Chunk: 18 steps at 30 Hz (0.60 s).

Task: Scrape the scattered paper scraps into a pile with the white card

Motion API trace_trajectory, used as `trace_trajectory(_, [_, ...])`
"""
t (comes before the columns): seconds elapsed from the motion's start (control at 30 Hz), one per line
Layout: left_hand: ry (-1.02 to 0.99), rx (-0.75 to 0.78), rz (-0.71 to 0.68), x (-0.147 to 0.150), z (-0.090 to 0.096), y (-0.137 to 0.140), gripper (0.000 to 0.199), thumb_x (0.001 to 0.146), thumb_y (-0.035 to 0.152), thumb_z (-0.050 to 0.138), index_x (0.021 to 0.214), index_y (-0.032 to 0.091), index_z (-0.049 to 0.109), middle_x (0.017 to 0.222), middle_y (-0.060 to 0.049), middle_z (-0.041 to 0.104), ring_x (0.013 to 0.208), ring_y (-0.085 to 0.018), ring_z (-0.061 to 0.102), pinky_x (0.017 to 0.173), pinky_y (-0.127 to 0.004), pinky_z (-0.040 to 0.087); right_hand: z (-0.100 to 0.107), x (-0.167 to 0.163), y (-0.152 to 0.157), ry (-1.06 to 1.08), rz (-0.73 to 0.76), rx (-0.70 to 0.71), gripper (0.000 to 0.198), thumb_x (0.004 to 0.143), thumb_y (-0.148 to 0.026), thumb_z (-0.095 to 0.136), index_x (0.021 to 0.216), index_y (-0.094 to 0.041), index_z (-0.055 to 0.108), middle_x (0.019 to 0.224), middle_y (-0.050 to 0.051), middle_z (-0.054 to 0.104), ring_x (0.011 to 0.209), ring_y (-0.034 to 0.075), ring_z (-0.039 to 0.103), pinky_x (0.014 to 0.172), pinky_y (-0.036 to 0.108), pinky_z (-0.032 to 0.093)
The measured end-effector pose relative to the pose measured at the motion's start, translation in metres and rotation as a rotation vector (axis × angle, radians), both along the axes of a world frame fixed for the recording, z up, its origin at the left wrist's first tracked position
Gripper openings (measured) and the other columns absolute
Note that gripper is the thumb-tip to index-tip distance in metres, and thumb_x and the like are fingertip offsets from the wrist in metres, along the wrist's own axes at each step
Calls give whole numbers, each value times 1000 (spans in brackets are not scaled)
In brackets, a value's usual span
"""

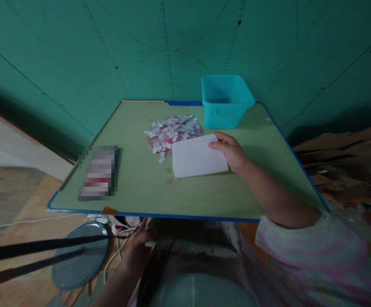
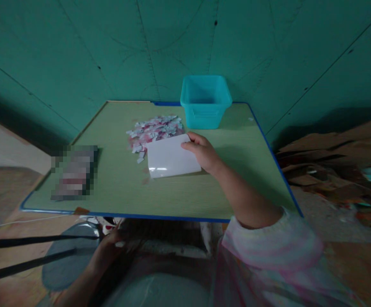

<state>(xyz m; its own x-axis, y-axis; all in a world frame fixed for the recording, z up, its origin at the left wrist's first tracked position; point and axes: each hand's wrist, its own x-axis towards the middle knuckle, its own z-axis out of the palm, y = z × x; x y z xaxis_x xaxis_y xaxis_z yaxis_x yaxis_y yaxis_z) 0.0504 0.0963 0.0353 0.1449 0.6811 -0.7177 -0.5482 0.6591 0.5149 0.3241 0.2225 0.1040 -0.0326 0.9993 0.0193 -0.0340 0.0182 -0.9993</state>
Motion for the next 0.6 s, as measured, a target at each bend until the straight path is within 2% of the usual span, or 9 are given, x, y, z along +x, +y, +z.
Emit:
trace_trajectory(0.1, [-1,12,27,1,0,0,41,47,5,62,83,24,68,53,5,63,53,-17,61,43,-22,44,0,-2,-2,5,36,-23,14,64,-26,56,70,-17,47,58,-6,46,48,7,40,47,20,27])
trace_trajectory(0.2, [-45,41,12,1,0,1,35,46,7,63,76,24,69,53,5,63,47,-13,56,41,-20,41,1,-3,-4,9,70,-41,14,64,-25,56,70,-17,47,59,-5,47,50,7,42,47,20,28])
trace_trajectory(0.3, [-60,46,-42,1,0,1,33,45,6,64,73,23,69,54,5,64,47,-14,56,40,-21,40,1,-2,-3,9,84,-45,14,64,-25,57,70,-17,48,60,-5,47,51,7,42,48,20,28])
trace_trajectory(0.5, [-28,119,23,6,3,-3,40,53,9,58,89,22,67,70,1,69,77,-24,63,64,-31,48,-3,-1,2,17,-14,54,18,67,-29,57,80,-17,50,67,-4,50,58,9,45,53,21,34])
trace_trajectory(0.6, [-19,94,19,6,3,-3,39,54,9,57,89,23,65,62,3,66,80,-25,62,66,-32,49,-7,-3,4,-51,16,84,20,69,-33,58,80,-17,51,70,-3,51,63,9,47,57,22,36])
